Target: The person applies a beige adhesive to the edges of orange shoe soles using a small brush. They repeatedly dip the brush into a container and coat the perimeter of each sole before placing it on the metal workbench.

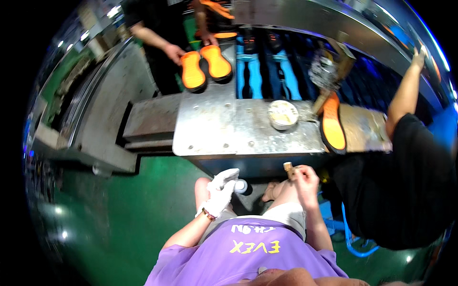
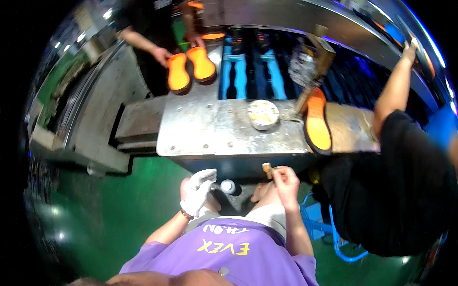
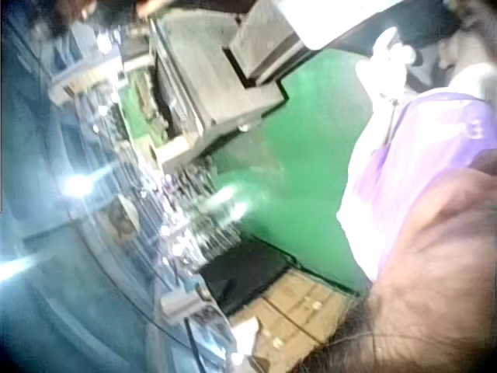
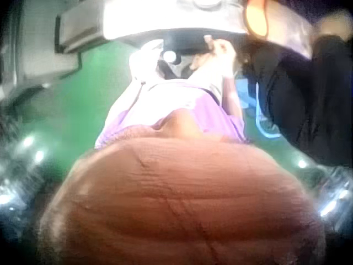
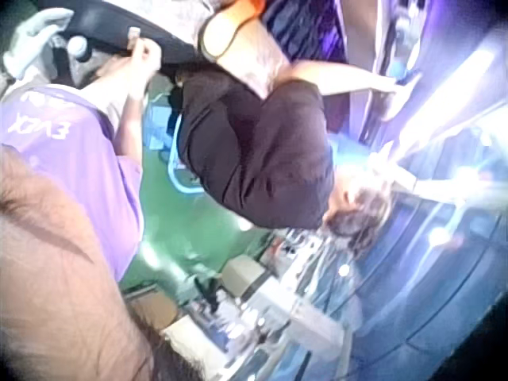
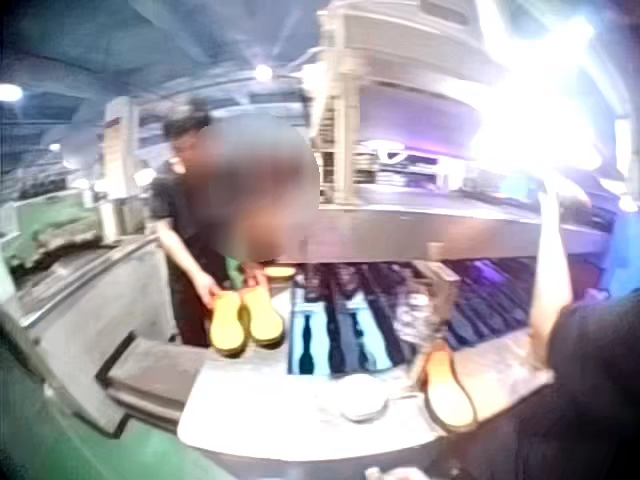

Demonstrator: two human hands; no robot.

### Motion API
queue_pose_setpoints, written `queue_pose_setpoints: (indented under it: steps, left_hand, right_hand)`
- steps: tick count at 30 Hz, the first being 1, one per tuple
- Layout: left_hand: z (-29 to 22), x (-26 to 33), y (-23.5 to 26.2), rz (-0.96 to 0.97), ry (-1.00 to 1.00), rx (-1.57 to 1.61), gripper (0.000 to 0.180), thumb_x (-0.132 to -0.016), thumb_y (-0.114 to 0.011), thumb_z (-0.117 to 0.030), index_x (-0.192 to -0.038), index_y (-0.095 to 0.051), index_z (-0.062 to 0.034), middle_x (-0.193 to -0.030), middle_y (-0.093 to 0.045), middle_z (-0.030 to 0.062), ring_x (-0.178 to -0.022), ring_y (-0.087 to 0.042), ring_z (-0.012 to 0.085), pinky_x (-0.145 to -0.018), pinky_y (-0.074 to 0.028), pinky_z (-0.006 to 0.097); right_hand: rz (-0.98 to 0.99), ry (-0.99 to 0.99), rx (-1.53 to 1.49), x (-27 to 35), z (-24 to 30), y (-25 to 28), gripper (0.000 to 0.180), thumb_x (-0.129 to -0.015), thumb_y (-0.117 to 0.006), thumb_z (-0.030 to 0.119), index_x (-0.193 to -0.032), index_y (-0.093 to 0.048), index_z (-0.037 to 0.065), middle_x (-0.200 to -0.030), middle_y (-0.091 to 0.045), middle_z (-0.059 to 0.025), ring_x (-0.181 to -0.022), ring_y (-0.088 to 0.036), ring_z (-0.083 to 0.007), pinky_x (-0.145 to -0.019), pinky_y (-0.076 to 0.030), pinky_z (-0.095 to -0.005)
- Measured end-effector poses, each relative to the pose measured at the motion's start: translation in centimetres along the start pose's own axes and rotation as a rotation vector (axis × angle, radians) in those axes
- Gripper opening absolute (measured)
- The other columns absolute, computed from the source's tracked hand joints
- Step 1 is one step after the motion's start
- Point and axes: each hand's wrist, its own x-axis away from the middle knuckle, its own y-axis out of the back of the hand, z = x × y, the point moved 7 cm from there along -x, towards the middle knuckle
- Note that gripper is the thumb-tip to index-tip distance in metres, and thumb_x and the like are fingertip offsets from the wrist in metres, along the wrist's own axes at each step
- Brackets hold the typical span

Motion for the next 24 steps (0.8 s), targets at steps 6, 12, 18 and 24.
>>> queue_pose_setpoints:
  steps: [6, 12, 18, 24]
  left_hand:
    - [0.4, 0.6, 0.9, -0.097, -0.005, 0.088, 0.032, -0.096, -0.059, 0.005, -0.127, -0.063, 0.0036, -0.123, -0.069, 0.0153, -0.113, -0.067, 0.0223, -0.098, -0.055, 0.034]
    - [2.6, 1.4, 0.1, -0.060, 0.080, 0.120, 0.031, -0.098, -0.056, 0.003, -0.128, -0.061, 0.0033, -0.125, -0.067, 0.0148, -0.116, -0.065, 0.0236, -0.101, -0.054, 0.035]
    - [4.0, 2.9, 1.6, -0.112, 0.118, 0.146, 0.035, -0.095, -0.054, 0.007, -0.128, -0.062, 0.0035, -0.124, -0.068, 0.0144, -0.115, -0.066, 0.0233, -0.101, -0.053, 0.035]
    - [1.9, 1.9, 3.5, -0.238, -0.014, 0.008, 0.036, -0.094, -0.054, 0.006, -0.130, -0.062, 0.0025, -0.129, -0.066, 0.0129, -0.118, -0.064, 0.0223, -0.104, -0.050, 0.035]
  right_hand:
    - [0.031, 0.385, 0.247, -7.8, 10.8, -0.7, 0.014, -0.089, -0.073, 0.008, -0.089, -0.064, -0.002, -0.097, -0.071, -0.0161, -0.078, -0.065, -0.0208, -0.064, -0.050, -0.0312]
    - [0.087, 0.639, 0.659, -15.1, 16.6, -5.0, 0.013, -0.084, -0.075, 0.015, -0.084, -0.069, 0.003, -0.087, -0.070, -0.0118, -0.085, -0.066, -0.0320, -0.078, -0.053, -0.0429]
    - [0.329, 0.449, 1.133, -18.3, 13.2, -10.3, 0.019, -0.084, -0.071, 0.027, -0.083, -0.072, 0.008, -0.089, -0.072, -0.0132, -0.095, -0.067, -0.0320, -0.084, -0.054, -0.0450]
    - [0.328, 0.694, 1.194, -19.2, 9.5, -12.4, 0.020, -0.080, -0.074, 0.029, -0.076, -0.072, 0.010, -0.076, -0.070, -0.0114, -0.083, -0.070, -0.0307, -0.074, -0.056, -0.0441]
